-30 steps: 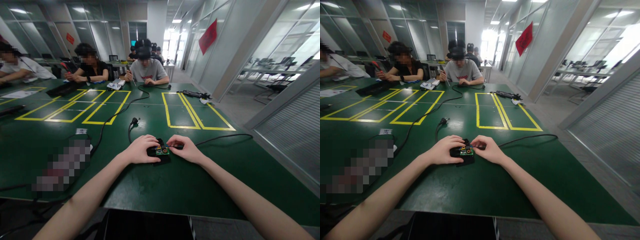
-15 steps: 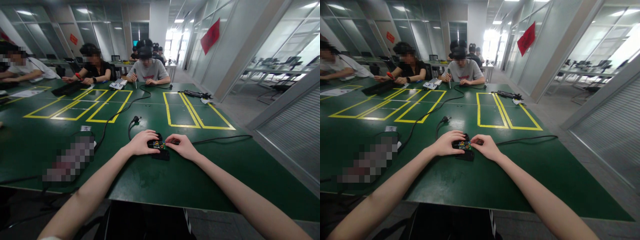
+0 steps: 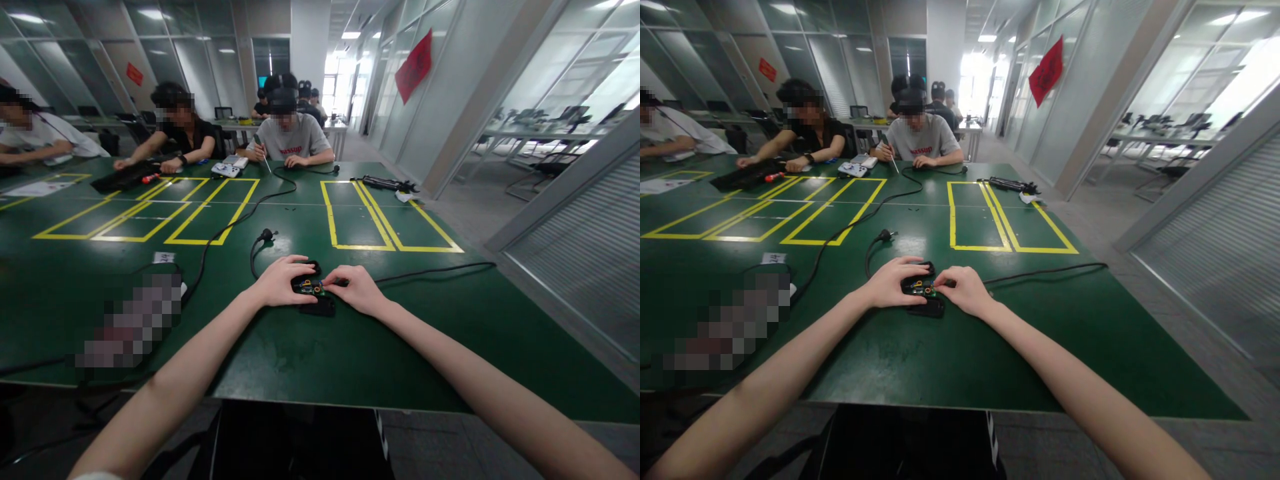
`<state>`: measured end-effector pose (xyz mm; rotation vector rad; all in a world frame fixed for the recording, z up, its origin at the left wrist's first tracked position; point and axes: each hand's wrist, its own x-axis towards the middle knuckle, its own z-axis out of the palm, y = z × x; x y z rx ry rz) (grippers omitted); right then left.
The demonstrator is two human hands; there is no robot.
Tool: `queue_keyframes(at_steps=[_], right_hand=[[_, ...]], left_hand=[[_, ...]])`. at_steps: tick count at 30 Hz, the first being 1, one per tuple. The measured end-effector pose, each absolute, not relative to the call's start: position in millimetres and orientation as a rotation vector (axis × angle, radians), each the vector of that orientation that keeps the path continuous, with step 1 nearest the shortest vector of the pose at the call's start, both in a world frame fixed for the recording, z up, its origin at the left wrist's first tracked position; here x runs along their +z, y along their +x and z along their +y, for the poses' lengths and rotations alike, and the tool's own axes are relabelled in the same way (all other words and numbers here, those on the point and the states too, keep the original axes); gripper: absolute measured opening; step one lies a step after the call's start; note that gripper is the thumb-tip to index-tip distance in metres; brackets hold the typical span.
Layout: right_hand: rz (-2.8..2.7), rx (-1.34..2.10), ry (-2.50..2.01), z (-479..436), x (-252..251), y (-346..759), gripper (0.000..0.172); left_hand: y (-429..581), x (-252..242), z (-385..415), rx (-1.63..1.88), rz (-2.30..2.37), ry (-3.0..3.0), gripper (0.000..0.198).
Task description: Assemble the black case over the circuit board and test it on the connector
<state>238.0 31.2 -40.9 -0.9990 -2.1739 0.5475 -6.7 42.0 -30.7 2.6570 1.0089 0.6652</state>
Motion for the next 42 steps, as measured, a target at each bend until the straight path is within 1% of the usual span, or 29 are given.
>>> queue_keyframes(at_steps=[4, 6, 8, 11, 13, 17, 20, 25, 27, 31, 33, 35, 39, 42], right_hand=[[-2.242, 0.456, -0.979, 30, -43, 236, 0.013], [-2.255, 0.440, -0.918, 29, -43, 235, 0.011], [-2.257, 0.450, -0.860, 28, -41, 236, 0.009], [-2.259, 0.470, -0.873, 29, -37, 243, 0.002], [-2.291, 0.438, -0.898, 31, -35, 249, 0.003], [-2.349, 0.407, -0.892, 35, -38, 256, 0.011], [-2.308, 0.407, -0.954, 35, -39, 254, 0.013], [-2.211, 0.452, -0.958, 27, -28, 251, 0.017], [-2.207, 0.525, -0.911, 22, -21, 253, 0.019], [-2.264, 0.793, -0.843, 15, -15, 259, 0.025], [-2.295, 0.871, -0.834, 15, -16, 260, 0.027], [-2.316, 0.845, -0.843, 18, -19, 259, 0.025], [-2.289, 0.599, -0.927, 24, -26, 253, 0.014], [-2.267, 0.518, -0.965, 25, -29, 251, 0.012]], left_hand=[[-6, -27, 39, 0.754, 0.959, 2.621, 0.059], [-9, -24, 37, 0.842, 0.950, 2.579, 0.047], [-15, -21, 34, 0.901, 1.004, 2.529, 0.029], [-25, -17, 29, 0.793, 1.078, 2.466, 0.015], [-28, -16, 26, 0.727, 1.091, 2.441, 0.014], [-25, -14, 23, 0.730, 1.108, 2.455, 0.013], [-22, -13, 24, 0.717, 1.141, 2.457, 0.010], [-23, -6, 24, 0.821, 1.082, 2.397, 0.012], [-22, -1, 20, 0.833, 1.057, 2.338, 0.010], [-19, 5, 11, 0.646, 0.975, 2.132, 0.008], [-18, 4, 10, 0.553, 0.944, 2.047, 0.009], [-18, 1, 10, 0.533, 0.956, 1.999, 0.010], [-20, -4, 16, 0.623, 1.034, 2.015, 0.014], [-21, -4, 19, 0.640, 1.054, 2.081, 0.015]])
